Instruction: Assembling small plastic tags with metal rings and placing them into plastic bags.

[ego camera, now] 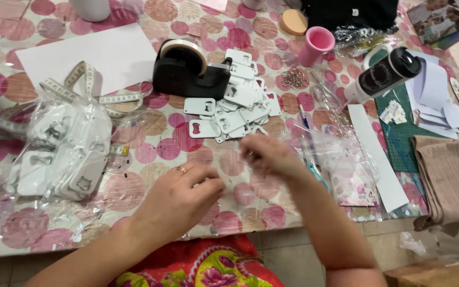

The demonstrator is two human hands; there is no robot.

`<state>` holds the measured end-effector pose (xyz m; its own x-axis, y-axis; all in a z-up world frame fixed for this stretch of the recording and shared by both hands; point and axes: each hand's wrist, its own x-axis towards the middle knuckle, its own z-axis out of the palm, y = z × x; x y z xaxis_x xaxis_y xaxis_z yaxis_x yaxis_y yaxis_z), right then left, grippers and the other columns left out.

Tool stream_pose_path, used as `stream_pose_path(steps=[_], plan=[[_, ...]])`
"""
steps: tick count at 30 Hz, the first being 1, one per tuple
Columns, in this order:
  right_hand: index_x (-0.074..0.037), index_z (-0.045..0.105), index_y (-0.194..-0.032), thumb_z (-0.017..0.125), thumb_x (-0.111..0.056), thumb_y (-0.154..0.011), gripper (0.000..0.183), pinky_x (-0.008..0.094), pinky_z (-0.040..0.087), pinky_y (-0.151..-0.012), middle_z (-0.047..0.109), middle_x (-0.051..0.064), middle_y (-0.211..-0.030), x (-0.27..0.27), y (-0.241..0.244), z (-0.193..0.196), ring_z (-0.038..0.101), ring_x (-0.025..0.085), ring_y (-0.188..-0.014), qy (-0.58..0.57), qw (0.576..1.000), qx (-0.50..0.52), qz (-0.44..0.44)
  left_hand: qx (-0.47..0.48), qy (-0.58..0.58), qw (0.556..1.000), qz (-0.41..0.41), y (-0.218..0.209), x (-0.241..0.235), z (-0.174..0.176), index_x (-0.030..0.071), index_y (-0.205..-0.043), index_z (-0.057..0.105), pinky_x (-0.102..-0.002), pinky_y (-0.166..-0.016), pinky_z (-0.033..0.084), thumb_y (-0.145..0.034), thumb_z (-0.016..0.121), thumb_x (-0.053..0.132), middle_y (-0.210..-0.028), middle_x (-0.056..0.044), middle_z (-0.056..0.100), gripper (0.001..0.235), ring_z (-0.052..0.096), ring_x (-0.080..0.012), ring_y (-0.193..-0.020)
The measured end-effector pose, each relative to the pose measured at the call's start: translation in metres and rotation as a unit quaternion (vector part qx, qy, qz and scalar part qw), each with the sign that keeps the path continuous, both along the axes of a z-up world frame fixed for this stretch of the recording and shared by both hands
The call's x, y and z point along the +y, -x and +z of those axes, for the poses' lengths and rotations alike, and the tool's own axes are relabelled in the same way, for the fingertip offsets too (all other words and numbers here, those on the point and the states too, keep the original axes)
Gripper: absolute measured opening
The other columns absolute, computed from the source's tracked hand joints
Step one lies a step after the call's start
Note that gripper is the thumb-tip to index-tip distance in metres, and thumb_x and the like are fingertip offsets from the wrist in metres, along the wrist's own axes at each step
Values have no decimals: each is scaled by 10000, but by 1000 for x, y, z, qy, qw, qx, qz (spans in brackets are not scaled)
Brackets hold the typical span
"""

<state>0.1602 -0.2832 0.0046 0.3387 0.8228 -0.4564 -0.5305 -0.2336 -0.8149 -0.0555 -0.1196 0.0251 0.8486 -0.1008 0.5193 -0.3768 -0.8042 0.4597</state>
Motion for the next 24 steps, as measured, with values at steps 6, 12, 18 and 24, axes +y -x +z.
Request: stream_pose_path(steps=[6, 12, 18, 24], plan=[[-24, 612, -878, 525, -264, -971, 272, 449, 409, -635, 603, 122, -944, 9, -216, -4, 539, 274, -754, 328, 738, -587, 63, -9, -37, 987, 157, 61, 39, -21, 91, -990, 720, -348, -508, 495, -917, 761, 200, -1008, -73, 687, 138, 650, -215, -760], [-14, 490, -1415, 460, -270, -1004, 485, 576, 455, -1030, 599, 346, -1363, 17, -276, -37, 584, 515, -1229, 521, 556, -623, 175, 23, -172, 873, 456, 117, 93, -46, 207, -1119, 738, -443, -1022, 381, -925, 709, 459, -1249, -79, 642, 319, 568, -294, -1199], [-94, 504, -1421, 428, 51, -907, 539, 640, 478, -942, 514, 333, -1276, 83, -126, 51, 582, 576, -1130, 480, 587, -648, 75, 331, -5, 797, 505, 111, 124, -51, 198, -1544, 376, -625, -1183, 149, -805, 654, 712, -1647, -292, 198, 942, 172, -438, -1520], [-227, 660, -1226, 689, -335, -914, 331, 534, 605, -773, 615, 77, -1283, 108, 12, 28, 738, 368, -856, 128, 588, -791, 111, 115, -97, 856, 494, 100, 92, -83, 33, -1200, 694, -651, -1229, 136, -694, 865, 284, -1595, -281, 358, 590, 212, -473, -1546]])
